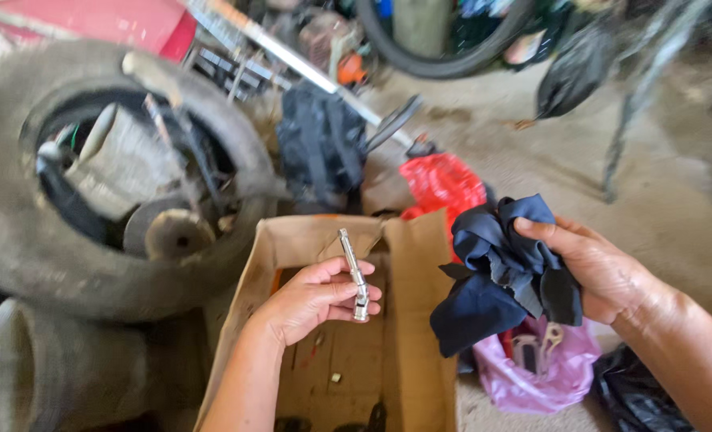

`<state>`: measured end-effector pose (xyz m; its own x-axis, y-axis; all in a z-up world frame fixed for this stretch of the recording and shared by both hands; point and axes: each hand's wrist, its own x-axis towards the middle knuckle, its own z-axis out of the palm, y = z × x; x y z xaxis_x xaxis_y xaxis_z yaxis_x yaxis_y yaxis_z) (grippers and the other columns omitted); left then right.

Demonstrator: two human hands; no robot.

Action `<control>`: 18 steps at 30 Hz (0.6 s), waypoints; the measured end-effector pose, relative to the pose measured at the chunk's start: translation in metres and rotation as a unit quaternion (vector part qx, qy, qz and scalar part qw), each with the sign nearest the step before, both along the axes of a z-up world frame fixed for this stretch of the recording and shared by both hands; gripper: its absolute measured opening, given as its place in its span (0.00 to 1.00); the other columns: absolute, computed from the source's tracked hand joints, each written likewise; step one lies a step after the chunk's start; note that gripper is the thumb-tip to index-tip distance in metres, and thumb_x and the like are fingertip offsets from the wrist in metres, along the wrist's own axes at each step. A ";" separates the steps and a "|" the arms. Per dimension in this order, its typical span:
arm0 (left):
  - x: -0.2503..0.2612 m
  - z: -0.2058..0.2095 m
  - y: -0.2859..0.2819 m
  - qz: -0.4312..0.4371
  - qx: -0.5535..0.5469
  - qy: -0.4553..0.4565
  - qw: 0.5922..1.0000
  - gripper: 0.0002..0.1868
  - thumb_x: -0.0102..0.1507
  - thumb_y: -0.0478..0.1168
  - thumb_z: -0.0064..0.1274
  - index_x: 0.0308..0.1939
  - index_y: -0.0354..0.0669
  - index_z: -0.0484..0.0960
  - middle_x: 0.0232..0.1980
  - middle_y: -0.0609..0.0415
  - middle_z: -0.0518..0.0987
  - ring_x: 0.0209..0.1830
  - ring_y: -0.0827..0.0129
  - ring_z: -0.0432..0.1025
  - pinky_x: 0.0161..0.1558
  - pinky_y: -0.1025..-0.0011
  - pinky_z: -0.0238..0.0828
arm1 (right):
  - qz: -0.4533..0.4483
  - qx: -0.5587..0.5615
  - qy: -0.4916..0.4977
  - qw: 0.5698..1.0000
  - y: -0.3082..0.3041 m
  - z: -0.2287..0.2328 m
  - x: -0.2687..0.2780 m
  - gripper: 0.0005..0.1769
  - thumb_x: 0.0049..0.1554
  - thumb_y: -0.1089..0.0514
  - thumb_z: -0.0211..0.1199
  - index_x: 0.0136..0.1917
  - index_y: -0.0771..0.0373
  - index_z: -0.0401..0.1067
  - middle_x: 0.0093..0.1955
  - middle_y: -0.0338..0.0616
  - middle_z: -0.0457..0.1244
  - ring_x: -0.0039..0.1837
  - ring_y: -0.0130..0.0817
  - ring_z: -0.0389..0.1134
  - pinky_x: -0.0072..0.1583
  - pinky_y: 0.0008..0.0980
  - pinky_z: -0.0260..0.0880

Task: The person sits on the floor and wipes various metal tools with a dark cloth, then places them into a cardboard box. They handle items one by one, including wrenches and small metal parts, and transfer them from plastic bags into the box.

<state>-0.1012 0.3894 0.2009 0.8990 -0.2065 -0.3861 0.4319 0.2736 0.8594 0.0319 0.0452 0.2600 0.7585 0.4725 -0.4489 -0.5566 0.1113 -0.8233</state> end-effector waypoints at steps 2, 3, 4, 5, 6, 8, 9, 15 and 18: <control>0.015 0.020 -0.025 -0.005 -0.022 -0.028 0.999 0.22 0.66 0.36 0.51 0.65 0.40 0.73 0.53 0.41 0.83 0.52 0.54 0.81 0.53 0.58 0.79 | -0.018 0.006 -0.009 1.000 -0.023 0.005 0.003 0.22 0.56 0.50 0.62 0.60 0.63 0.73 0.48 0.45 0.72 0.44 0.36 0.74 0.48 0.41 0.77; 0.023 0.028 -0.039 -0.005 -0.032 -0.042 0.999 0.22 0.66 0.36 0.50 0.65 0.40 0.73 0.53 0.41 0.83 0.52 0.53 0.81 0.54 0.58 0.79 | -0.031 0.001 -0.013 0.999 -0.036 0.007 0.004 0.22 0.56 0.49 0.62 0.59 0.62 0.73 0.47 0.45 0.72 0.44 0.36 0.74 0.48 0.41 0.77; 0.031 0.036 -0.051 -0.007 -0.043 -0.055 0.998 0.22 0.66 0.36 0.50 0.65 0.40 0.73 0.54 0.40 0.83 0.53 0.52 0.81 0.54 0.58 0.79 | -0.044 -0.004 -0.016 0.999 -0.048 0.010 0.003 0.22 0.56 0.49 0.62 0.59 0.62 0.74 0.47 0.45 0.72 0.43 0.35 0.74 0.47 0.40 0.76; 0.039 0.043 -0.063 -0.017 -0.054 -0.065 0.996 0.22 0.66 0.36 0.50 0.65 0.40 0.73 0.54 0.40 0.83 0.53 0.52 0.80 0.54 0.58 0.79 | -0.055 -0.004 -0.015 0.998 -0.061 0.013 0.003 0.22 0.56 0.48 0.61 0.59 0.62 0.74 0.47 0.45 0.72 0.43 0.35 0.74 0.47 0.40 0.76; 0.047 0.047 -0.075 -0.028 -0.063 -0.074 0.995 0.22 0.66 0.36 0.51 0.65 0.41 0.73 0.54 0.40 0.82 0.53 0.51 0.80 0.54 0.58 0.78 | -0.066 -0.003 -0.012 0.998 -0.074 0.012 0.003 0.22 0.56 0.48 0.61 0.59 0.62 0.74 0.46 0.45 0.72 0.43 0.35 0.74 0.47 0.41 0.76; 0.062 0.052 -0.102 -0.045 -0.081 -0.089 0.992 0.22 0.66 0.36 0.51 0.65 0.41 0.73 0.55 0.39 0.82 0.53 0.50 0.80 0.54 0.57 0.78 | -0.087 -0.001 0.002 0.996 -0.102 0.011 0.002 0.22 0.56 0.47 0.61 0.58 0.62 0.74 0.46 0.45 0.72 0.42 0.35 0.73 0.45 0.41 0.77; 0.068 0.054 -0.116 -0.052 -0.089 -0.096 0.990 0.21 0.67 0.36 0.51 0.64 0.41 0.73 0.55 0.38 0.82 0.53 0.50 0.80 0.54 0.57 0.78 | -0.097 0.000 0.013 0.995 -0.116 0.010 0.001 0.22 0.55 0.47 0.60 0.57 0.62 0.74 0.45 0.45 0.72 0.41 0.36 0.73 0.45 0.42 0.77; 0.093 0.044 -0.198 -0.101 -0.138 -0.097 0.980 0.21 0.67 0.35 0.51 0.65 0.41 0.74 0.52 0.42 0.82 0.53 0.54 0.79 0.55 0.55 0.78 | -0.173 0.035 0.066 0.982 -0.191 -0.022 -0.010 0.22 0.53 0.44 0.62 0.52 0.62 0.76 0.41 0.47 0.72 0.37 0.39 0.73 0.41 0.42 0.76; 0.099 0.037 -0.232 -0.117 -0.167 -0.088 0.975 0.22 0.68 0.35 0.49 0.67 0.40 0.73 0.50 0.43 0.82 0.53 0.57 0.78 0.55 0.55 0.78 | -0.206 0.063 0.117 0.969 -0.218 -0.039 -0.011 0.21 0.52 0.43 0.62 0.50 0.61 0.77 0.41 0.47 0.72 0.37 0.40 0.73 0.42 0.43 0.76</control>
<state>-0.0020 0.1573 0.2375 0.8587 -0.5013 -0.1065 0.3704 0.4635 0.8049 0.0205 -0.1728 0.2215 0.7786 0.2129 -0.5902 -0.6135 0.4558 -0.6449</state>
